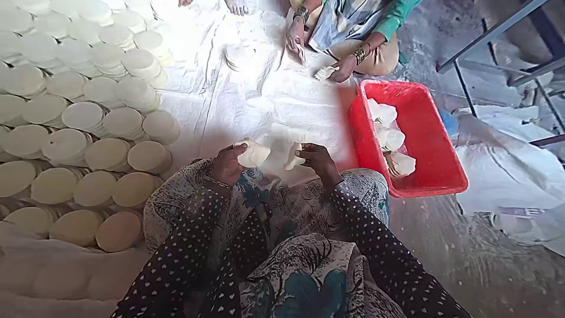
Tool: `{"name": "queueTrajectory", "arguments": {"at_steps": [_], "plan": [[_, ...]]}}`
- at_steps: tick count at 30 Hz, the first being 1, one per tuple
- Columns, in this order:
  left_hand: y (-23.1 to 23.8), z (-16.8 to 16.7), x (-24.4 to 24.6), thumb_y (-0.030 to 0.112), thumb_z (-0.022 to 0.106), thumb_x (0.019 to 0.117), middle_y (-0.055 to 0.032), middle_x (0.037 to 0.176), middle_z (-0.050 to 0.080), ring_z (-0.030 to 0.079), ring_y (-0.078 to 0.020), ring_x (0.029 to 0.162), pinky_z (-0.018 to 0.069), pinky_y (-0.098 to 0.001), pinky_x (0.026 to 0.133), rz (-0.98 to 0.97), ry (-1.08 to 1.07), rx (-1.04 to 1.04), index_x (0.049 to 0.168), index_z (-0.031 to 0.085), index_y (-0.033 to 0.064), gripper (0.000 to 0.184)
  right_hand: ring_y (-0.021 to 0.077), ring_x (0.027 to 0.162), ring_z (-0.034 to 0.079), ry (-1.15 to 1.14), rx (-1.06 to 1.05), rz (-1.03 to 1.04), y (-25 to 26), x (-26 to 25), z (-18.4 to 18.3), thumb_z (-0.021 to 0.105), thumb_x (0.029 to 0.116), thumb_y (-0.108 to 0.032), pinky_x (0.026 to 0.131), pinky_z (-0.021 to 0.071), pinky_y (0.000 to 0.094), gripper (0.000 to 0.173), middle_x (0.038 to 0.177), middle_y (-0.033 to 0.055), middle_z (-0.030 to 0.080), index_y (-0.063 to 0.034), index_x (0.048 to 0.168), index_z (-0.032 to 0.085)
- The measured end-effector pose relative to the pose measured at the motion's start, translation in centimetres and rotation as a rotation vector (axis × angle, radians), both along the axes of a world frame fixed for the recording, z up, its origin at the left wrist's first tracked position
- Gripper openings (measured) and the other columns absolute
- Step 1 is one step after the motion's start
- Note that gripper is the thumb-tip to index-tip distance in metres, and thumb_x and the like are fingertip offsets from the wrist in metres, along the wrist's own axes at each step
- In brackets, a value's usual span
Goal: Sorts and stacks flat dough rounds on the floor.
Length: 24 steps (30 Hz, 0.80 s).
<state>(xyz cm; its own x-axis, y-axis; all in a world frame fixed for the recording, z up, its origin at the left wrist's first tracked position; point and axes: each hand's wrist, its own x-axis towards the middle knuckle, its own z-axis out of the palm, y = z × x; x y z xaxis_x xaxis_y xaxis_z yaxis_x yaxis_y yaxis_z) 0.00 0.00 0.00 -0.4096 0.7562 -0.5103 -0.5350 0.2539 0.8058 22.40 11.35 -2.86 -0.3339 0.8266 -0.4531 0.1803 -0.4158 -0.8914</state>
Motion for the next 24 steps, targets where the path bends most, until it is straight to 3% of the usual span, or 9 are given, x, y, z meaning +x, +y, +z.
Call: {"name": "queueTrajectory", "arguments": {"at_steps": [2,6,9,13,17,19,22,24], "plan": [[0.8,-2.2,-0.3,0.012,0.056,0.1033,-0.0085,0.099,0.070,0.071,-0.0171,0.083,0.0611,-0.0351,0.071,0.017,-0.044,0.039,0.115,0.063,0.0043,0.015,0.0100,0.072,0.067,0.101,-0.073,-0.037,-0.4,0.6,2.3,0.067,0.0944,0.001,0.066,0.0596,0.0277,0.017,0.091,0.0039,0.070,-0.0049,0.110,0.068],[0.3,-0.6,2.1,0.015,0.051,0.1068,-0.0093,0.101,0.071,0.071,-0.0181,0.085,0.0615,-0.0362,0.072,-0.057,-0.080,0.079,0.116,0.063,0.0037,0.019,0.0090,0.069,0.068,0.116,-0.054,0.002,-1.4,2.1,5.6,0.062,0.0996,-0.007,0.061,0.0587,0.0257,0.006,0.086,0.0023,0.070,-0.0067,0.098,0.068],[-0.3,0.1,3.5,0.021,0.045,0.1097,-0.0114,0.107,0.070,0.071,-0.0210,0.091,0.0613,-0.0390,0.075,-0.104,-0.131,0.131,0.122,0.060,0.0038,0.026,0.0112,0.068,0.068,0.020,0.180,0.078,-1.2,2.6,6.5,0.061,0.1010,-0.006,0.063,0.0600,0.0288,0.005,0.082,0.0050,0.068,-0.0021,0.102,0.064],[-1.1,1.4,5.4,0.031,0.039,0.1116,-0.0121,0.110,0.070,0.071,-0.0215,0.091,0.0613,-0.0370,0.075,-0.150,-0.178,0.138,0.129,0.059,0.0047,0.037,0.0049,0.062,0.063,-0.037,0.496,0.154,-2.0,2.2,9.3,0.061,0.1006,-0.006,0.061,0.0544,0.0236,0.009,0.072,0.0009,0.066,-0.0005,0.107,0.064],[-1.7,2.6,6.4,0.041,0.033,0.1117,-0.0151,0.116,0.070,0.072,-0.0265,0.095,0.0616,-0.0419,0.077,-0.168,-0.257,0.138,0.135,0.057,0.0065,0.048,0.0022,0.058,0.058,0.200,0.479,0.282,-5.6,1.5,13.8,0.058,0.1007,-0.002,0.057,0.0517,0.0171,0.011,0.071,0.0000,0.063,-0.0028,0.107,0.067],[-2.0,2.9,6.8,0.049,0.024,0.1110,-0.0127,0.116,0.070,0.072,-0.0253,0.097,0.0618,-0.0417,0.078,-0.216,-0.281,0.193,0.136,0.055,0.0108,0.055,0.0043,0.060,0.059,0.225,0.464,0.339,-6.2,1.1,13.8,0.061,0.0977,0.003,0.058,0.0526,0.0185,0.011,0.073,0.0035,0.064,-0.0001,0.107,0.066],[-2.4,3.7,7.3,0.062,0.014,0.1066,-0.0159,0.123,0.067,0.070,-0.0275,0.104,0.0608,-0.0436,0.083,-0.267,-0.334,0.184,0.142,0.051,0.0085,0.074,0.0109,0.064,0.062,0.029,0.546,0.368,-5.4,0.4,11.3,0.071,0.0920,0.002,0.061,0.0539,0.0257,0.015,0.080,0.0090,0.069,0.0014,0.106,0.067],[-2.5,3.9,7.5,0.064,0.015,0.1053,-0.0160,0.124,0.067,0.071,-0.0272,0.103,0.0607,-0.0424,0.082,-0.293,-0.329,0.143,0.144,0.050,0.0090,0.076,0.0133,0.067,0.064,-0.069,0.622,0.363,-5.0,0.4,10.0,0.073,0.0917,-0.002,0.063,0.0540,0.0293,0.012,0.082,0.0096,0.069,-0.0003,0.104,0.070]]}}
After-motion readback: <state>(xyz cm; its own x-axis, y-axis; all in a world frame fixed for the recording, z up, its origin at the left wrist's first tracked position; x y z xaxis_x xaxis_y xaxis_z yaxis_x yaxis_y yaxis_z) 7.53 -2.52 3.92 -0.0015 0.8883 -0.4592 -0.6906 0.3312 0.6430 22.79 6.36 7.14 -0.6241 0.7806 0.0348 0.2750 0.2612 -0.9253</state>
